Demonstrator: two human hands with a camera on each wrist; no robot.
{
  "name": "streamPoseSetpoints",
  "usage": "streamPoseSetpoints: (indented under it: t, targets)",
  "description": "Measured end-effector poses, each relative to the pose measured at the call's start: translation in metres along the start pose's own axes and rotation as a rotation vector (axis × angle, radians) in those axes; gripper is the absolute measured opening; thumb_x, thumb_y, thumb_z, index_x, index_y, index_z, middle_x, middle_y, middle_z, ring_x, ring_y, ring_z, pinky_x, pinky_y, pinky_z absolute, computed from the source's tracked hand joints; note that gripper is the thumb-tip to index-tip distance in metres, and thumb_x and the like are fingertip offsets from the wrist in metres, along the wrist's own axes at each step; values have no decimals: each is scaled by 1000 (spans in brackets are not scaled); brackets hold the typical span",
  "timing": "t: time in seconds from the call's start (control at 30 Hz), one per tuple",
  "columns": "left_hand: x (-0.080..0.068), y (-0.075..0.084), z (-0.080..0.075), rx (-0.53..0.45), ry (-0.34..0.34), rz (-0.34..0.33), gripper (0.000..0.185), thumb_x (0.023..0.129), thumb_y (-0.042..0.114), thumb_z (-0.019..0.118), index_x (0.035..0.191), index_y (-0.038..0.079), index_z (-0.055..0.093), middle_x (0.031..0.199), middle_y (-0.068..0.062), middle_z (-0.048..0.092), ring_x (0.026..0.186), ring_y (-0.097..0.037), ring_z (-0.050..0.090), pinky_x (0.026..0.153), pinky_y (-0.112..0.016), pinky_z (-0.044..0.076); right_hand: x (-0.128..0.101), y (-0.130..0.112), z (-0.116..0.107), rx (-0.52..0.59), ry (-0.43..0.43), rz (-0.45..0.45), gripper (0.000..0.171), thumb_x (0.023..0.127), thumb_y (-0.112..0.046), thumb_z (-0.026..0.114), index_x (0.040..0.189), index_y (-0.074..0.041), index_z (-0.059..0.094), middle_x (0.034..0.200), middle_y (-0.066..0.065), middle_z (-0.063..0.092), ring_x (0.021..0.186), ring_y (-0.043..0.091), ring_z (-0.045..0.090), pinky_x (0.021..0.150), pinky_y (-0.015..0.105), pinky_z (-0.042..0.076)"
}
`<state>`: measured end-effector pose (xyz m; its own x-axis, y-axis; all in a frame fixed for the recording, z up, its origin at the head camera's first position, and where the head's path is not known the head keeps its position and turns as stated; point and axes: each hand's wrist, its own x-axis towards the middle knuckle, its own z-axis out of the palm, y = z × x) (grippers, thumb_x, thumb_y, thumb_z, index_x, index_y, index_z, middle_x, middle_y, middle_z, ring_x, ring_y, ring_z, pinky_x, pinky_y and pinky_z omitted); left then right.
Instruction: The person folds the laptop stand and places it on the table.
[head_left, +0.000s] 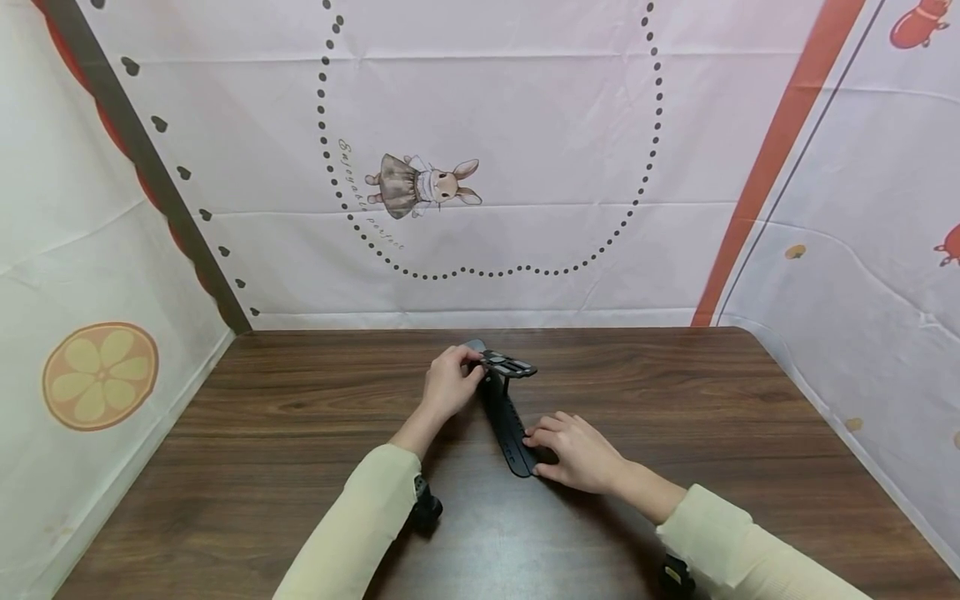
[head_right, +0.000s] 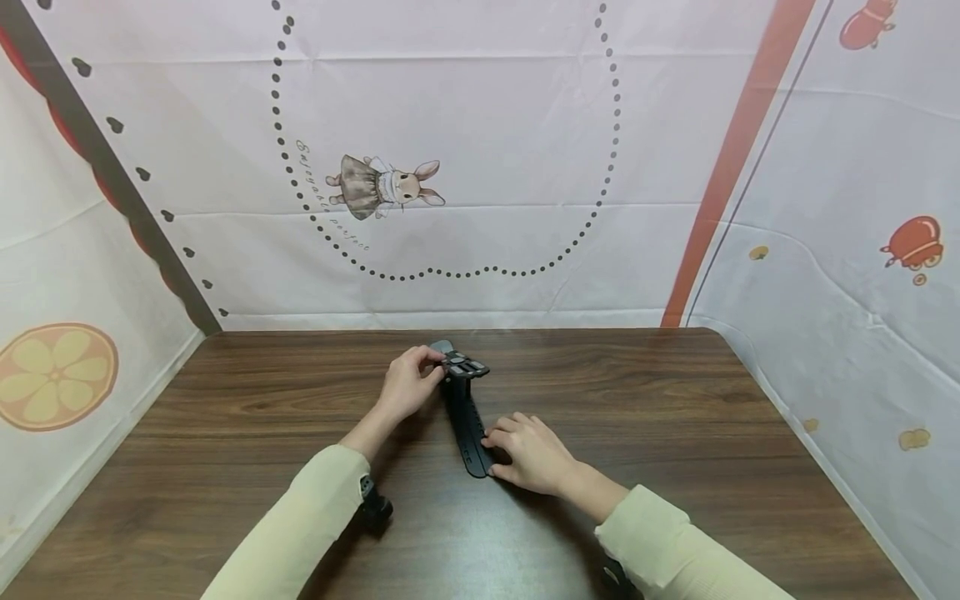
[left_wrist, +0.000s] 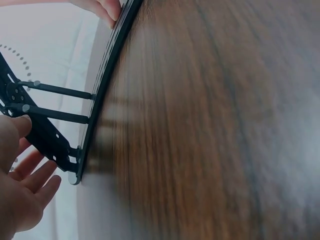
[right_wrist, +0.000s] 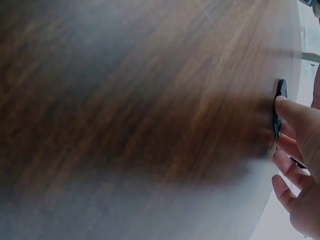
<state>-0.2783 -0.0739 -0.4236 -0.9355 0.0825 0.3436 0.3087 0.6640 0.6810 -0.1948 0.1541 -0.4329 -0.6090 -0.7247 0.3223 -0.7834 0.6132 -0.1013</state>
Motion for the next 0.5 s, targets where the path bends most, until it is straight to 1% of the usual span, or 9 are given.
streamPoseSetpoints:
  t: [0.23,0.5]
  targets:
    - [5,4,8,-38,-27,3,16,87,17,62,102,13,65,103,-3,61,102,-22,59,85,-39,47,0,-1,3,0,35,10,32,74,-32,75,98,-13,68,100,0,62,87,16,54,73,36,48]
    - [10,7,16,-72,-52,8,16,87,14,60,104,11,63,104,-6,59,99,-26,58,83,-39,47,0,-2,6,0,67,29,30,72,-32,76,94,-14,68,92,-3,59,81,14,52,69,33,46]
